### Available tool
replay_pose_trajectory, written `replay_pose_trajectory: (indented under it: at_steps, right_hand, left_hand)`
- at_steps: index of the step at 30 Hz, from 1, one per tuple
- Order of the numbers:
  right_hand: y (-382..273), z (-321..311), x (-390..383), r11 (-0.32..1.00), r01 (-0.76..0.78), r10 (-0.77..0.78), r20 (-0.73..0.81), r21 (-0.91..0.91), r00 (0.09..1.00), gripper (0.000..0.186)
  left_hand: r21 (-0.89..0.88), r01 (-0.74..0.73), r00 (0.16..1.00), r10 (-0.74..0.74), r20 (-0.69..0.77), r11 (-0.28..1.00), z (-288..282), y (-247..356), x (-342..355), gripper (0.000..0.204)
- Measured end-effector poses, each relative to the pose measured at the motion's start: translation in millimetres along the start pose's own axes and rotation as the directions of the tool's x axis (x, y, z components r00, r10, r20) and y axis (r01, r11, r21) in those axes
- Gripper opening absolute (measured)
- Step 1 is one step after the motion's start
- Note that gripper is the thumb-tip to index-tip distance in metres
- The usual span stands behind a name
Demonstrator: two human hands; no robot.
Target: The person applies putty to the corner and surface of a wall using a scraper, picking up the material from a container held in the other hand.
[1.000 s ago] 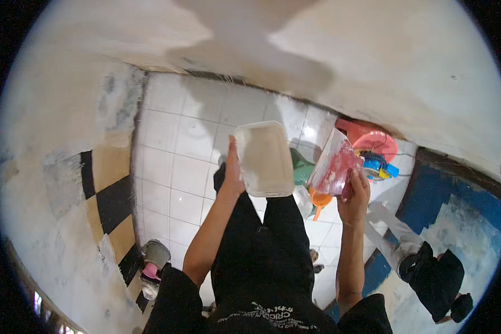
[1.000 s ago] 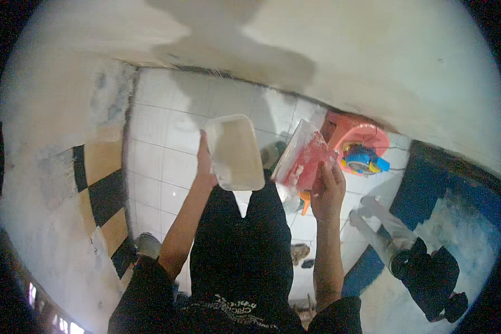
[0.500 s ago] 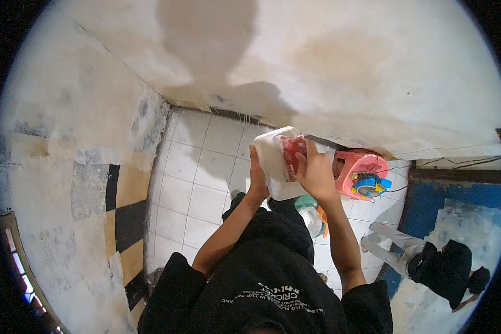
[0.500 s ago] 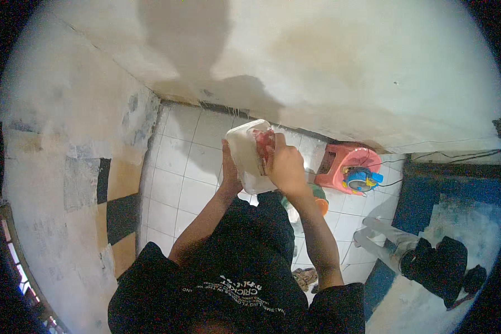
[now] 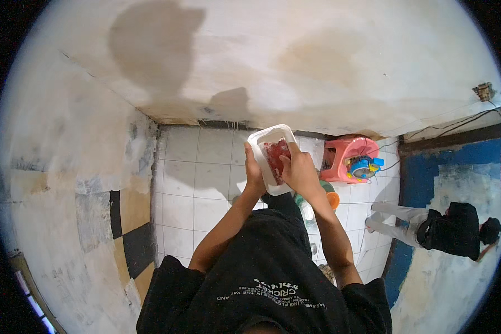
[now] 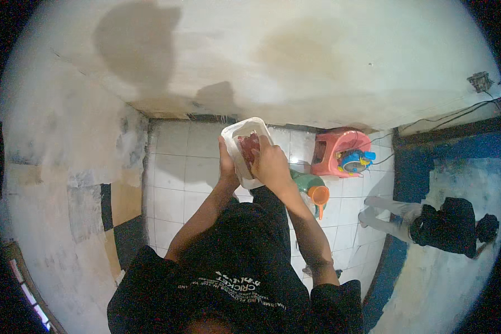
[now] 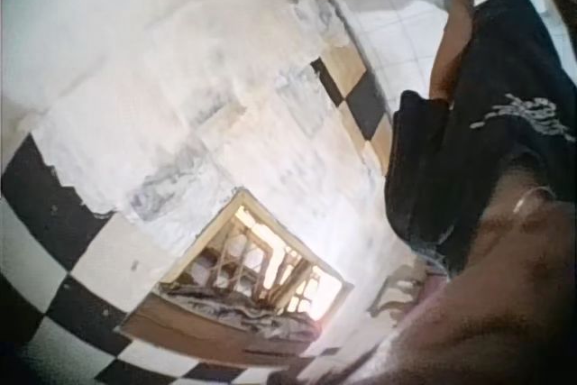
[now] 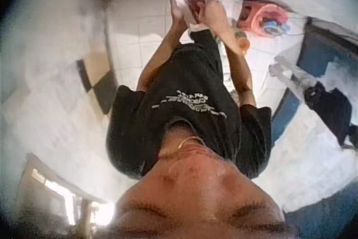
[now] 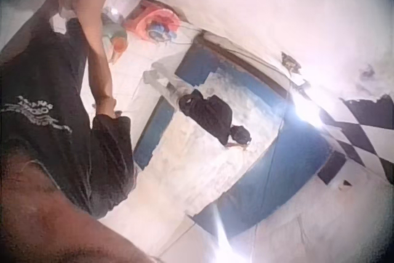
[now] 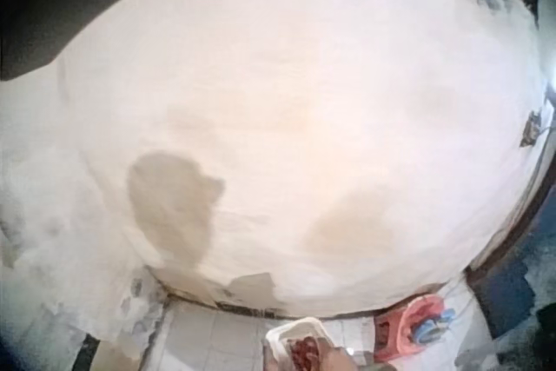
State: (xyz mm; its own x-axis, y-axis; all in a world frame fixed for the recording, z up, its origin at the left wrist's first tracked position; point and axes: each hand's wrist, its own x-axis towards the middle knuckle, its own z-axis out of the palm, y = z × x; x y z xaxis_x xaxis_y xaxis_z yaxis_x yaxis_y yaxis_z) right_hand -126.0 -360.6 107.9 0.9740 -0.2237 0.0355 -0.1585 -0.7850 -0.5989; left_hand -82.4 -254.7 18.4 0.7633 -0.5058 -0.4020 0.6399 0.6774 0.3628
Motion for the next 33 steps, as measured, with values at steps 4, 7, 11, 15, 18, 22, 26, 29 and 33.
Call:
replay_pose_trajectory:
  at_steps: [4,7,11,15,18,22,26,29,33]
  right_hand:
    - [-10,-12,5,0.996,-0.03,0.033,0.036,-0.081,0.999,0.029]
    - [8,5,13,0.991,-0.082,0.089,0.061,-0.103,0.994,0.029]
    - [20,-12,28,0.972,-0.209,0.217,0.072,-0.107,0.974,0.031]
    - [37,-20,50,0.987,-0.152,0.157,0.103,-0.059,0.982,0.031]
    - [52,-33,65,0.979,-0.184,0.191,0.079,-0.083,0.978,0.035]
    - [73,-39,84,0.976,-0.154,0.174,0.131,-0.152,0.976,0.035]
    - [80,-50,98,0.967,-0.164,0.195,0.15,-0.196,0.969,0.033]
    - [93,-53,105,0.966,-0.166,0.192,0.12,-0.199,0.974,0.035]
    - [82,-66,112,0.984,-0.053,0.077,0.136,-0.171,0.988,0.032]
  left_hand:
    - [-0.032,0.027,1.0,-0.028,-0.013,0.999,0,-8,6,0.073]
    - [-0.068,0.002,1.0,-0.002,-0.001,0.998,-12,-29,29,0.075]
    - [-0.023,0.025,0.998,-0.026,-0.053,0.999,-1,-32,41,0.074]
    - [0.13,-0.029,0.999,0.031,-0.017,0.991,1,-37,72,0.075]
    - [-0.069,0.043,0.999,-0.041,0.03,0.997,19,-46,90,0.074]
    - [0.104,0.002,1.0,-0.001,-0.007,0.995,33,-54,114,0.073]
    - [0.172,-0.044,0.999,0.047,-0.017,0.984,40,-63,130,0.074]
    - [0.109,-0.001,0.999,0.005,-0.034,0.994,52,-68,138,0.075]
    - [0.131,-0.017,0.997,0.026,-0.07,0.991,52,-69,152,0.075]
